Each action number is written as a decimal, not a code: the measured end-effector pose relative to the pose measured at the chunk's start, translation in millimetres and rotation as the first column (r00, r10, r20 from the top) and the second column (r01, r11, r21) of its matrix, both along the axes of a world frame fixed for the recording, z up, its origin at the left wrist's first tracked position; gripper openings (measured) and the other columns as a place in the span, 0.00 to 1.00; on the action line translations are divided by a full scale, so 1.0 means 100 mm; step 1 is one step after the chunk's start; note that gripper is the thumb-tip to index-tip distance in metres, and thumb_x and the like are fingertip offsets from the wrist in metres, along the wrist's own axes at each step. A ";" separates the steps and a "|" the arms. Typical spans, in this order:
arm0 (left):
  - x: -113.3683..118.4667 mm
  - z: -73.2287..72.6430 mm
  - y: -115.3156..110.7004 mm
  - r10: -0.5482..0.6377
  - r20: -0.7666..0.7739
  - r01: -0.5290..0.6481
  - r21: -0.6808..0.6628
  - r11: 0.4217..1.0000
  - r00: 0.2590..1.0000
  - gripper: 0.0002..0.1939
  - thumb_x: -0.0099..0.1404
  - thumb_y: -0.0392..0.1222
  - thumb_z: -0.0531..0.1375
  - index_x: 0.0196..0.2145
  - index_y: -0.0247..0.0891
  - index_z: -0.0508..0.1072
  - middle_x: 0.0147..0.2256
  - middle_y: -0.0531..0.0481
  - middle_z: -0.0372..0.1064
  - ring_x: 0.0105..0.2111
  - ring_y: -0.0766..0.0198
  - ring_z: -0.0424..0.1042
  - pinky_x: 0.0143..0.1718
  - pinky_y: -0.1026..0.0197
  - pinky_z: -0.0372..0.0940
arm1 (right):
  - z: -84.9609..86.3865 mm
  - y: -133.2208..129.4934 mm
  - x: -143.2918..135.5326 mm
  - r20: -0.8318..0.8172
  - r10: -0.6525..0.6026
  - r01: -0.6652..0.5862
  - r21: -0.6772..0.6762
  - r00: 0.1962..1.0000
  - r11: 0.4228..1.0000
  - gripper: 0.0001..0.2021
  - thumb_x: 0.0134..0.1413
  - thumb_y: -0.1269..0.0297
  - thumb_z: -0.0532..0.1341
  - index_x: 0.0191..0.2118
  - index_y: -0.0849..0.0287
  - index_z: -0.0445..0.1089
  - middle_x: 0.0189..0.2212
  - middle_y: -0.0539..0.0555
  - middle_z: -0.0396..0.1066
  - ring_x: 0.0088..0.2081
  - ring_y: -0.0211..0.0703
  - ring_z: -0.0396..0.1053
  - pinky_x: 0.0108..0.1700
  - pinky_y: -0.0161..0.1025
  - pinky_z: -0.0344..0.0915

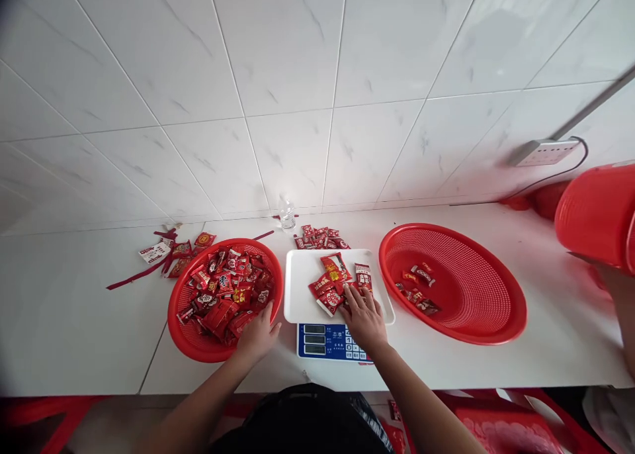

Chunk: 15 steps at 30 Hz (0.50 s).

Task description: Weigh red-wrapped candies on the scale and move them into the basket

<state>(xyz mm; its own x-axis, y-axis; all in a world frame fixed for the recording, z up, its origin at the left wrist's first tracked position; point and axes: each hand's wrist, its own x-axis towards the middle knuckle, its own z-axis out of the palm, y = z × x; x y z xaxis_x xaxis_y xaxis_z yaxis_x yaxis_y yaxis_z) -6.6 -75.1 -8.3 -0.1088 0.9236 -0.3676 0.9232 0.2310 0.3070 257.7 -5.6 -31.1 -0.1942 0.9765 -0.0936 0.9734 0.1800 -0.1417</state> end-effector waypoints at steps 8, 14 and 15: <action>0.10 0.09 0.01 0.082 -0.127 -0.082 0.000 0.997 0.989 0.26 0.64 0.43 0.46 0.59 0.36 0.53 0.53 0.41 0.62 0.49 0.55 0.65 0.44 0.57 0.58 | 0.13 0.09 0.24 -0.069 0.151 -0.156 -0.075 0.986 0.985 0.26 0.57 0.51 0.47 0.61 0.48 0.48 0.60 0.47 0.54 0.61 0.53 0.43 0.55 0.51 0.50; 0.18 0.14 0.03 0.167 -0.194 -0.174 -0.019 0.984 0.967 0.24 0.64 0.44 0.46 0.57 0.37 0.57 0.49 0.39 0.66 0.47 0.54 0.67 0.43 0.56 0.58 | 0.15 0.17 0.38 -0.134 0.244 -0.254 -0.069 0.960 0.965 0.26 0.56 0.51 0.50 0.60 0.46 0.50 0.59 0.48 0.56 0.60 0.53 0.46 0.55 0.52 0.51; 0.19 0.15 0.03 0.177 -0.195 -0.185 -0.022 0.983 0.965 0.25 0.63 0.45 0.46 0.57 0.37 0.57 0.49 0.39 0.66 0.47 0.54 0.67 0.43 0.55 0.58 | 0.14 0.18 0.39 -0.143 0.248 -0.259 -0.063 0.958 0.964 0.26 0.56 0.52 0.50 0.60 0.46 0.51 0.59 0.48 0.57 0.60 0.53 0.46 0.55 0.52 0.50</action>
<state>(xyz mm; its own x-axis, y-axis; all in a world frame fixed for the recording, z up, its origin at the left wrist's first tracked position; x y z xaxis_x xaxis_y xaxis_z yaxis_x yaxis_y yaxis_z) 12.5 -72.2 6.3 -0.3447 0.8671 -0.3596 0.9055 0.4081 0.1160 296.4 12.0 -16.8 -0.4503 0.8839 -0.1262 0.8688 0.4011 -0.2903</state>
